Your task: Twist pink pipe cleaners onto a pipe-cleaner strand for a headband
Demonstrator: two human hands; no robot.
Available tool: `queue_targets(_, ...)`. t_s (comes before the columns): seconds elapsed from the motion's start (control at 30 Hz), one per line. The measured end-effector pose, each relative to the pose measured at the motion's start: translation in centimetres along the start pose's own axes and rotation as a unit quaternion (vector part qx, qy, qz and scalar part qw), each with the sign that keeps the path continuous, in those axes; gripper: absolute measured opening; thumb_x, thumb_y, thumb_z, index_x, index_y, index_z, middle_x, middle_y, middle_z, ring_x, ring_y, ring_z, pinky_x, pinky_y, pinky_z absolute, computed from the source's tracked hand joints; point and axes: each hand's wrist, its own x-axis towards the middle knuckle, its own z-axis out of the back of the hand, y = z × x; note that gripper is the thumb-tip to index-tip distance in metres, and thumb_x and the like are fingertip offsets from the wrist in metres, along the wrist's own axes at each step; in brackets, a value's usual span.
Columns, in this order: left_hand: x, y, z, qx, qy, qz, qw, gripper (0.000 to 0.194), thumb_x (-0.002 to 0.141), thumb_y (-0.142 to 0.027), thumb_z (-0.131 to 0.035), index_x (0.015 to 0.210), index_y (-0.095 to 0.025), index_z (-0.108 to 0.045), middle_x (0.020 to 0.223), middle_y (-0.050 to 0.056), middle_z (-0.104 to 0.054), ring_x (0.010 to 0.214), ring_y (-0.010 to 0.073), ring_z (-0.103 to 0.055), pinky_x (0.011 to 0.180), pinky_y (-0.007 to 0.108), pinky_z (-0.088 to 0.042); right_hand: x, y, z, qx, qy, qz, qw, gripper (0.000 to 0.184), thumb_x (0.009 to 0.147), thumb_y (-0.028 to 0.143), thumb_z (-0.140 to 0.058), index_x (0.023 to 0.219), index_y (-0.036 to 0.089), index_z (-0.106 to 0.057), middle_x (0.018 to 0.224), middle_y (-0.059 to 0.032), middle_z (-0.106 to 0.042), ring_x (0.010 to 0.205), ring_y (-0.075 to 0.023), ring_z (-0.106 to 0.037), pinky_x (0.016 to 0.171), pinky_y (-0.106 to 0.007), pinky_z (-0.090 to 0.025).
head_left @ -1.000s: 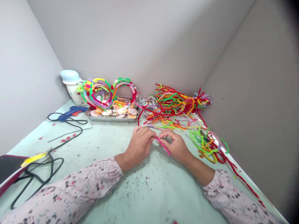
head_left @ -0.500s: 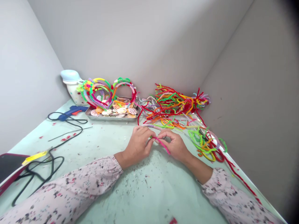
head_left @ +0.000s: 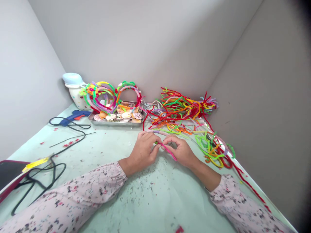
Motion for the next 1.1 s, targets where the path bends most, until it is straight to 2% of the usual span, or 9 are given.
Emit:
queue_targets(0.2,0.0,0.1,-0.2,0.002,-0.014,-0.004,1.000,0.007,0.082,-0.020,-0.053,0.089,-0.019,-0.055,0.087,0.003,-0.062,0.089,0.0198,-0.054,0.089,0.039,-0.034,0.0,-0.2,0.2,0.007,0.011,0.022,1.000,0.007,0.081,0.020,-0.058,0.084,0.021,-0.064,0.086,-0.0026,-0.064,0.093,-0.0191,-0.059,0.086,-0.037,-0.045)
queue_targets(0.3,0.0,0.1,-0.1,0.002,-0.018,0.001,1.000,0.006,0.083,-0.019,-0.052,0.088,-0.019,-0.055,0.085,0.002,-0.062,0.087,0.0193,-0.054,0.087,0.038,-0.035,-0.2,0.1,0.6,-0.027,-0.036,0.068,0.997,0.012,0.084,0.021,-0.053,0.090,0.022,-0.064,0.093,-0.0042,-0.063,0.095,-0.0204,-0.058,0.088,-0.039,-0.045)
queue_targets(0.43,0.1,0.0,0.1,-0.004,-0.046,0.024,0.999,0.003,0.083,-0.017,-0.052,0.085,-0.019,-0.054,0.083,0.002,-0.060,0.083,0.0180,-0.053,0.085,0.037,-0.037,-1.2,1.5,1.2,-0.152,-0.204,0.211,0.944,0.019,0.080,0.025,-0.056,0.099,0.026,-0.059,0.095,-0.0065,-0.061,0.094,-0.0243,-0.057,0.085,-0.044,-0.044)
queue_targets(0.57,0.1,0.2,0.1,-0.012,-0.087,0.064,0.994,0.002,0.083,-0.018,-0.052,0.084,-0.019,-0.054,0.081,0.001,-0.060,0.082,0.0176,-0.053,0.084,0.036,-0.038,-2.2,2.4,0.6,-0.245,-0.137,0.339,0.898,0.016,0.077,0.033,-0.063,0.092,0.029,-0.060,0.083,-0.0028,-0.065,0.080,-0.0212,-0.059,0.074,-0.039,-0.044)
queue_targets(0.67,0.1,0.3,0.1,-0.029,-0.110,0.087,0.990,0.003,0.085,-0.020,-0.052,0.085,-0.019,-0.055,0.083,0.001,-0.060,0.084,0.0172,-0.053,0.083,0.035,-0.039,-2.1,2.0,-0.4,-0.268,0.014,0.326,0.907,0.009,0.080,0.028,-0.060,0.089,0.027,-0.062,0.079,-0.0012,-0.067,0.077,-0.0191,-0.060,0.070,-0.037,-0.043)
queue_targets(0.7,0.1,0.3,0.0,-0.034,-0.113,0.091,0.989,0.004,0.085,-0.020,-0.052,0.085,-0.019,-0.055,0.083,0.001,-0.060,0.085,0.0171,-0.053,0.083,0.034,-0.039,-1.9,1.7,-0.6,-0.265,0.022,0.306,0.914,0.011,0.081,0.026,-0.059,0.091,0.027,-0.063,0.081,-0.0018,-0.067,0.078,-0.0195,-0.060,0.071,-0.037,-0.044)
queue_targets(0.77,0.1,0.2,0.0,-0.041,-0.111,0.091,0.989,0.004,0.086,-0.021,-0.053,0.086,-0.019,-0.056,0.084,0.002,-0.061,0.085,0.0172,-0.054,0.083,0.034,-0.039,-1.4,1.1,-0.7,-0.239,-0.050,0.256,0.935,0.019,0.082,0.019,-0.057,0.100,0.025,-0.061,0.093,-0.0043,-0.068,0.088,-0.0204,-0.060,0.079,-0.038,-0.046)
queue_targets(0.87,0.1,0.1,0.0,-0.052,-0.088,0.072,0.992,0.005,0.086,-0.022,-0.053,0.088,-0.019,-0.057,0.087,0.002,-0.062,0.087,0.0176,-0.055,0.085,0.035,-0.038,-0.8,0.5,-0.6,-0.217,-0.169,0.201,0.940,0.025,0.079,0.019,-0.060,0.104,0.023,-0.060,0.102,-0.0083,-0.064,0.099,-0.0241,-0.057,0.088,-0.044,-0.045)
queue_targets(1.1,-0.1,-0.2,0.1,-0.078,-0.041,0.022,0.996,0.009,0.087,-0.016,-0.048,0.091,-0.019,-0.055,0.090,0.003,-0.062,0.090,0.0185,-0.055,0.087,0.036,-0.038,-0.7,0.6,-0.6,-0.221,-0.099,0.184,0.953,0.020,0.081,0.021,-0.060,0.101,0.025,-0.061,0.099,-0.0040,-0.066,0.097,-0.0222,-0.057,0.086,-0.042,-0.044)
